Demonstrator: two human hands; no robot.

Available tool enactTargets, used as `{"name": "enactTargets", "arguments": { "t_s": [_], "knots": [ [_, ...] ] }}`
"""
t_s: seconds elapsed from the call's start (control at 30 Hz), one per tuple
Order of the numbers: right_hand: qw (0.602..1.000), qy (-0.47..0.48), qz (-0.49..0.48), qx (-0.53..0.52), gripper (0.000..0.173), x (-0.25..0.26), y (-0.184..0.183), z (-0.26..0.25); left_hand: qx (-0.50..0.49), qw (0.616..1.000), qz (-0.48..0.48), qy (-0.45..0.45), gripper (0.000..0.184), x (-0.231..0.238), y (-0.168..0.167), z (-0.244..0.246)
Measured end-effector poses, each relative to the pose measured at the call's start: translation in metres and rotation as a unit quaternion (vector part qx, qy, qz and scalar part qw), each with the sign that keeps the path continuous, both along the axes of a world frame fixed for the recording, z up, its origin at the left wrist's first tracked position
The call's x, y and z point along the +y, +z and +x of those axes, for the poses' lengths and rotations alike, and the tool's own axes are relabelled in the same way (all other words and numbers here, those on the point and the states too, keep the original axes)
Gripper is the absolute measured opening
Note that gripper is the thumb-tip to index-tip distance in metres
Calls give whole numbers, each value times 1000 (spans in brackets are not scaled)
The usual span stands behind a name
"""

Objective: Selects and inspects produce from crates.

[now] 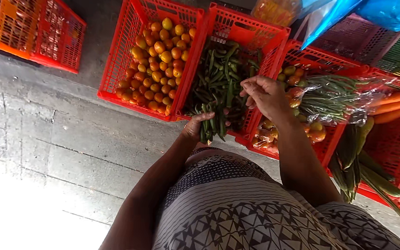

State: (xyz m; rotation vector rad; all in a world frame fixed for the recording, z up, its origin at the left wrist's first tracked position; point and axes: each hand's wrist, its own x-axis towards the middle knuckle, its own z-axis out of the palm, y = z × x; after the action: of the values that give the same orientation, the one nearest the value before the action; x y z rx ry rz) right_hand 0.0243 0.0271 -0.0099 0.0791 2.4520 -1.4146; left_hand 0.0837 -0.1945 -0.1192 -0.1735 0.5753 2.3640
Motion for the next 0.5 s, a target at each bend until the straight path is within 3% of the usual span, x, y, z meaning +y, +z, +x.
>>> {"name": "enactTargets", "arguments": {
  "t_s": [0.27,0.4,0.5],
  "knots": [
    [988,-93,6,-125,23,56,-54,-6,-15,988,-82,127,69,-79,11,28],
    [984,-38,34,-168,17,31,-85,1,-34,977,-120,172,71,-111,15,47],
    [987,47,89,-127,17,-3,-108,5,-34,975,-115,187,79,-125,11,58]
  ]
}}
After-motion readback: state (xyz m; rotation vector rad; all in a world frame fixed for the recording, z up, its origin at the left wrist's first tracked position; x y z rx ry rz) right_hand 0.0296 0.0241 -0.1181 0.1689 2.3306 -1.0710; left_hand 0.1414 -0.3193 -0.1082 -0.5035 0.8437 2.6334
